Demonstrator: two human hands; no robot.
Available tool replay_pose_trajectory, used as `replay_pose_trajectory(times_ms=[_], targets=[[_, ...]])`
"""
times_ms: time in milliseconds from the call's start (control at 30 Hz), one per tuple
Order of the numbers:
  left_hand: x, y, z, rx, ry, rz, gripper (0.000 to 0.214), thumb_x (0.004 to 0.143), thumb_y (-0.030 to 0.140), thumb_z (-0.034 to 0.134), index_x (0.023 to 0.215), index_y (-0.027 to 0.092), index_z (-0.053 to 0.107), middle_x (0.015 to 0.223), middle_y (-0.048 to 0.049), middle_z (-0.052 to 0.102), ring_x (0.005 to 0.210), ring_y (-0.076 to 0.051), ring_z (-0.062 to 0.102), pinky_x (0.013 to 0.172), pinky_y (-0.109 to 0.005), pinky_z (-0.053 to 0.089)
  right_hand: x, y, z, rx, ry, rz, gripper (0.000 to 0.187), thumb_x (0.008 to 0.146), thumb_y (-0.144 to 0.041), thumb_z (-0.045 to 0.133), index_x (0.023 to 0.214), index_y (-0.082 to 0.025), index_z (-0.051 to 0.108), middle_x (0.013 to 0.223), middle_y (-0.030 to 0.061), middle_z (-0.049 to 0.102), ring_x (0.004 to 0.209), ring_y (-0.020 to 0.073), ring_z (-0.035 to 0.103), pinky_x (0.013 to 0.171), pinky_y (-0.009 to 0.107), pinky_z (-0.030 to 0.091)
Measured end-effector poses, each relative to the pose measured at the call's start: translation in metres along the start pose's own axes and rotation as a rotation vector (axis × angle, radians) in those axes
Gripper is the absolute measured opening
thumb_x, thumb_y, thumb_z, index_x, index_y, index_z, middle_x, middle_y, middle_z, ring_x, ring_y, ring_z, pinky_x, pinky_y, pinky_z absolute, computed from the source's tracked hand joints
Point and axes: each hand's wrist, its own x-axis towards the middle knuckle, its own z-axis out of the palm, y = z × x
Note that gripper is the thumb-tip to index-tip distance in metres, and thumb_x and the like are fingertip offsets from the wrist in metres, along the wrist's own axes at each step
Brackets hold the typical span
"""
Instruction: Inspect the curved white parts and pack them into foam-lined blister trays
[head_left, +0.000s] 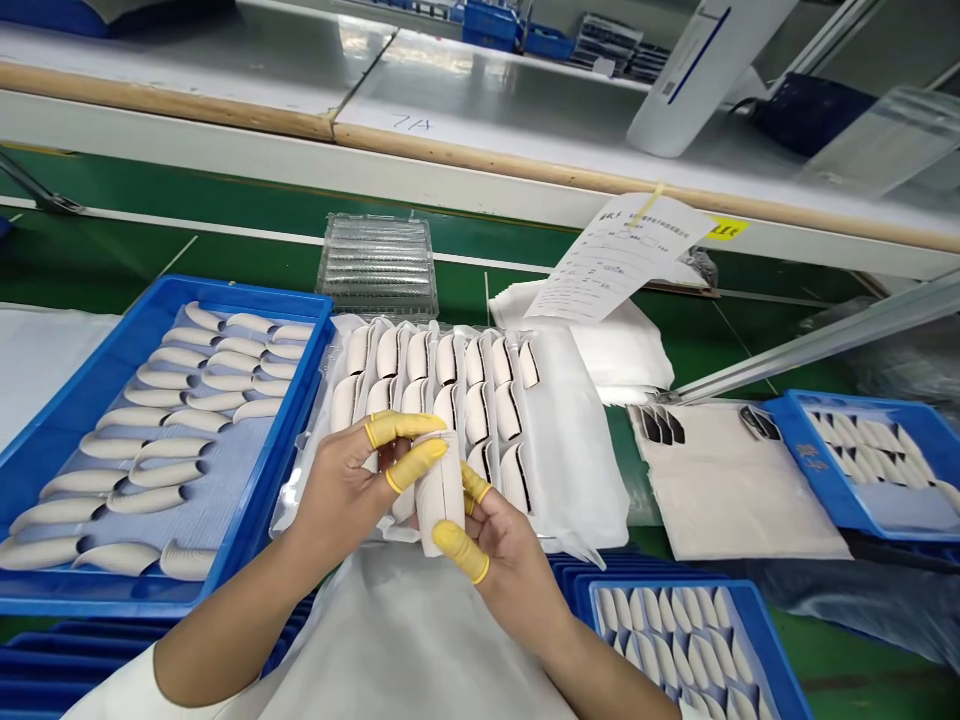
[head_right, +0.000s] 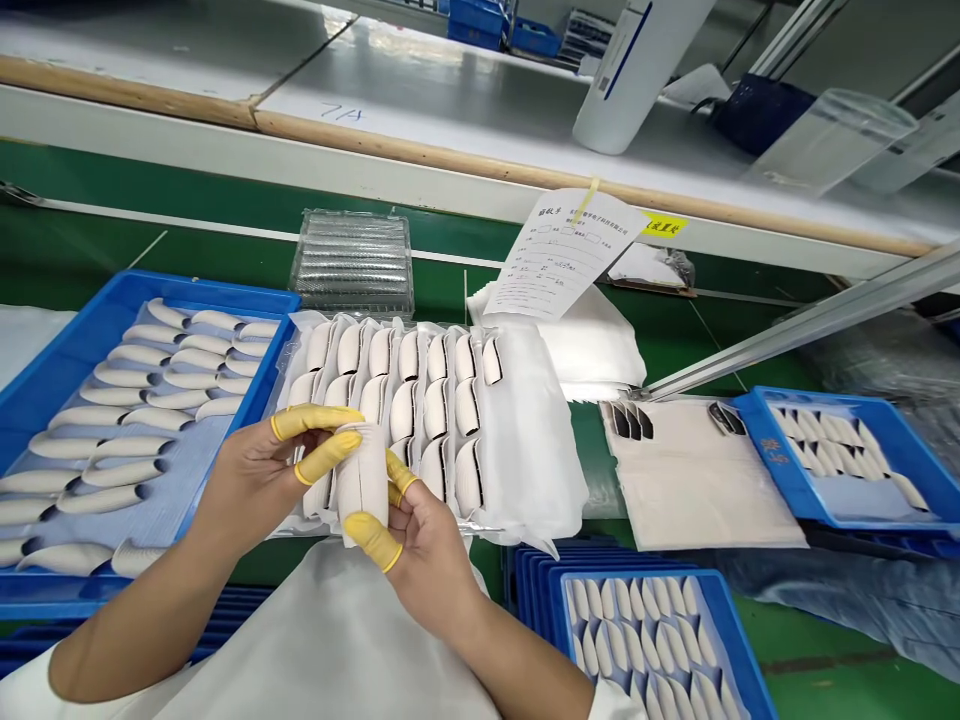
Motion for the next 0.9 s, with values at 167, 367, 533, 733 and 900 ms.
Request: replay_pose_trajectory(times_ms=[167,367,533,733,900], targets=[[0.006,0.001,-0.004,-0.046,-0.025,-0.034,0.015,0.083,0.030,0.069,0.094,0.021,0.075,0.079,-0.0003,0.071,0.065,-0.011,0.058,0.060,-0.022,0.051,-0.006,0.000,0.003,-0.070,-0.046,-0.060,0.096,0.079,-0.043,0.079,0.155,-0.034,0.021,0.132,0.0091,0.063,0.113,0.0204,0.066,0.102,0.045,0.052],[0.014,0.008,-0.006,-0.251,-0.049,-0.208,0.017,0.080,0.033,0.074,0.088,0.019,0.075,0.082,-0.0020,0.073,0.069,-0.011,0.061,0.064,-0.021,0.053,-0.016,0.006,0.002,-0.153,-0.091,-0.164,0.092,0.085,-0.039,0.074,0.156,-0.040,0.016,0.124,0.0058,0.067,0.104,0.0169,0.068,0.093,0.038,0.057],[0.023,0.011,-0.003,-0.395,-0.088,-0.324,0.012,0.076,0.028,0.077,0.083,0.018,0.074,0.067,0.0022,0.066,0.055,-0.006,0.054,0.047,-0.014,0.043,-0.020,0.006,0.001,-0.206,-0.051,-0.234,0.081,0.087,-0.031,0.073,0.153,-0.041,0.029,0.115,0.0027,0.071,0.096,0.0157,0.071,0.091,0.037,0.058],[0.030,0.001,0.007,-0.492,-0.193,-0.544,0.027,0.066,0.038,0.082,0.072,0.016,0.069,0.050,0.0061,0.054,0.042,-0.005,0.044,0.038,-0.016,0.037,-0.017,0.002,0.002,-0.249,0.027,-0.260,0.084,0.076,-0.037,0.082,0.149,-0.033,0.040,0.084,-0.0022,0.074,0.074,0.0137,0.071,0.082,0.032,0.060],[0.024,-0.011,0.015,-0.623,-0.233,-0.711,0.031,0.061,0.041,0.084,0.066,0.016,0.067,0.044,0.0078,0.048,0.039,-0.004,0.041,0.037,-0.014,0.033,-0.015,0.000,0.002,-0.305,0.100,-0.200,0.083,0.072,-0.042,0.085,0.145,-0.026,0.049,0.069,-0.0045,0.068,0.063,0.0118,0.065,0.071,0.026,0.057]])
